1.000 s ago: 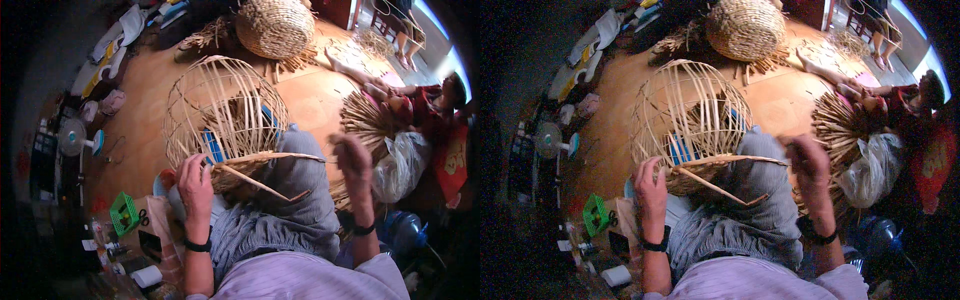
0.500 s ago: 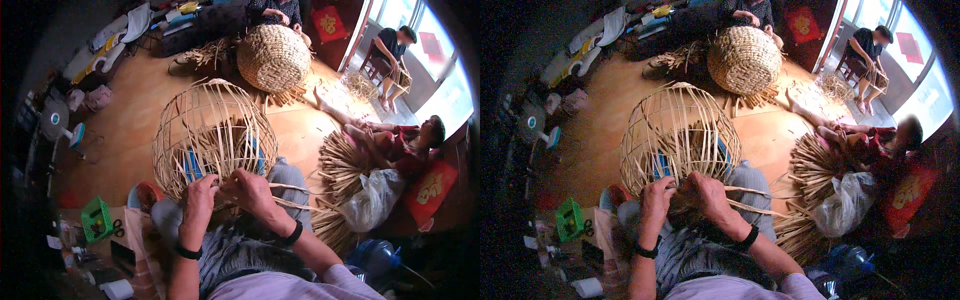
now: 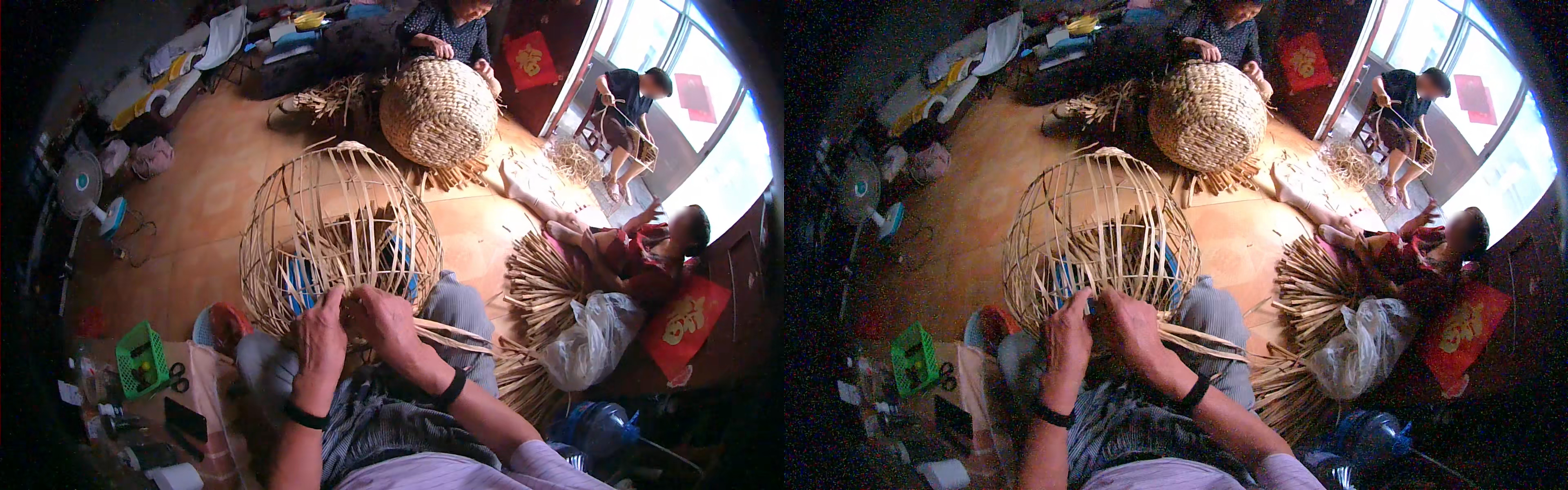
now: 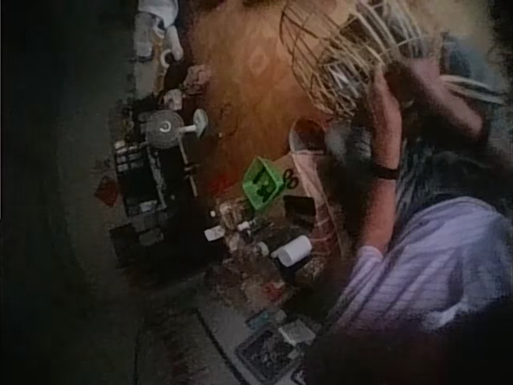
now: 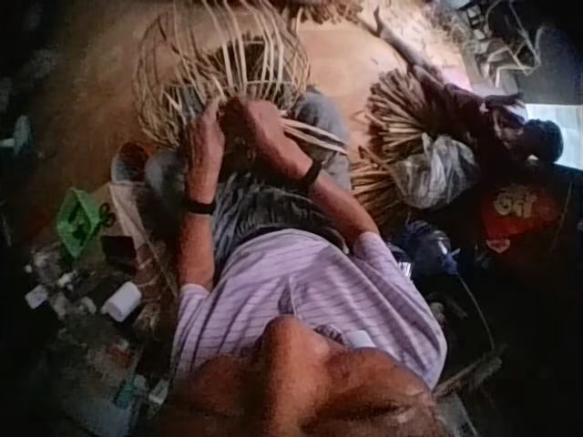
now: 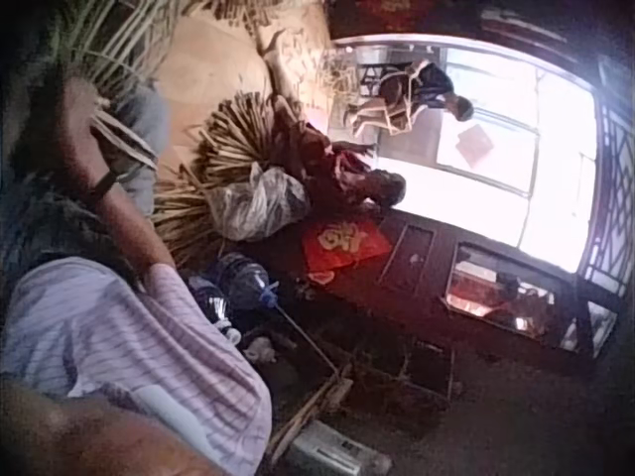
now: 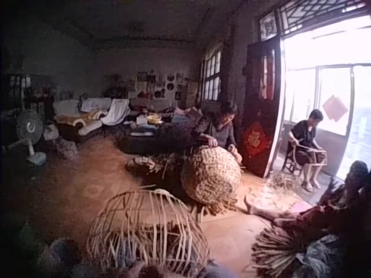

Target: The person is weaving a wicker or bamboo basket using long strips of material.

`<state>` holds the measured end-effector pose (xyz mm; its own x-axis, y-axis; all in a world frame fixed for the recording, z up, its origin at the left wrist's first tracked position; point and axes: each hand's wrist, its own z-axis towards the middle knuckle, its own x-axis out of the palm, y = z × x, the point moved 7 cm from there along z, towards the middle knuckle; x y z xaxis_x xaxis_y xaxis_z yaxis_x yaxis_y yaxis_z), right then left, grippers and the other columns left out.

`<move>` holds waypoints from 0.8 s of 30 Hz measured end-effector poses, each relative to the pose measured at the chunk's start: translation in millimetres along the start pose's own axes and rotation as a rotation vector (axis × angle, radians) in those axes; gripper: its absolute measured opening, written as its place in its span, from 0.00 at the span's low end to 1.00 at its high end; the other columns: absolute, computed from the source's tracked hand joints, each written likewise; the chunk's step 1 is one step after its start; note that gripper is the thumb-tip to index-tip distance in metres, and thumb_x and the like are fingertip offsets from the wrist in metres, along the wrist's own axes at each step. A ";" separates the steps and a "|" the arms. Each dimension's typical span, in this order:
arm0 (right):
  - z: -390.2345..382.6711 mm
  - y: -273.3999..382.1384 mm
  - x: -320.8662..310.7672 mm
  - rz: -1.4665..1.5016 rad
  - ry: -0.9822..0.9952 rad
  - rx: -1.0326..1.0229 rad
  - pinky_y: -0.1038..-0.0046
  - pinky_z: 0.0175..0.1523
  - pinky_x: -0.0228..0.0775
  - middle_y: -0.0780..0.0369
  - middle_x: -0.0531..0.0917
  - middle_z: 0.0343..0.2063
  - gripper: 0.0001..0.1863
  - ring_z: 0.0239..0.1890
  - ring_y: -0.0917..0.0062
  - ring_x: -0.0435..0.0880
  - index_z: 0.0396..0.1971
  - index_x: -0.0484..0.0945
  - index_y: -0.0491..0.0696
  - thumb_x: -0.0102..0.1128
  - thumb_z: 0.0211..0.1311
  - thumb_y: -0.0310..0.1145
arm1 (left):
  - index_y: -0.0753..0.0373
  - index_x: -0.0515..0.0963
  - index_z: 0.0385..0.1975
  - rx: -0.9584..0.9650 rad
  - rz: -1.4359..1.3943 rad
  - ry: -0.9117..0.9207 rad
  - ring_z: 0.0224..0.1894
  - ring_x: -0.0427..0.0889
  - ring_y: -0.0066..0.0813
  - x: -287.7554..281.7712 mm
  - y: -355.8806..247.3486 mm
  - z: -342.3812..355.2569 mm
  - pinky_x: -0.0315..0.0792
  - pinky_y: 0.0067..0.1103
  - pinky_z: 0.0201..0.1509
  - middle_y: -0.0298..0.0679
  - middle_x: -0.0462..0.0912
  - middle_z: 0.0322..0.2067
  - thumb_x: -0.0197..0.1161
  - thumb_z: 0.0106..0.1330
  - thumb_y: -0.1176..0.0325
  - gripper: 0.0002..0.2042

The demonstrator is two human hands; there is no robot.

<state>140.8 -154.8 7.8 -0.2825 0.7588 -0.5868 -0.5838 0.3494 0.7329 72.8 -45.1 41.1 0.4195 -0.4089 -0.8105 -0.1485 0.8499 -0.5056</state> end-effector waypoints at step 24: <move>-16.7 9.1 -7.2 -0.211 0.138 -0.100 0.54 0.37 0.77 0.51 0.74 0.41 0.15 0.40 0.50 0.83 0.46 0.70 0.45 0.59 0.59 0.25 | 0.67 0.76 0.51 0.252 -0.026 0.058 0.51 0.80 0.60 0.7 -6.7 -27.5 0.74 0.41 0.58 0.55 0.83 0.44 0.53 0.67 0.81 0.14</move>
<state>124.8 -166.3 12.9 -0.2441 0.5906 -0.7692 -0.7112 0.4302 0.5560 49.4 -60.3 35.7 0.3670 -0.4442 -0.8173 0.0931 0.8917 -0.4429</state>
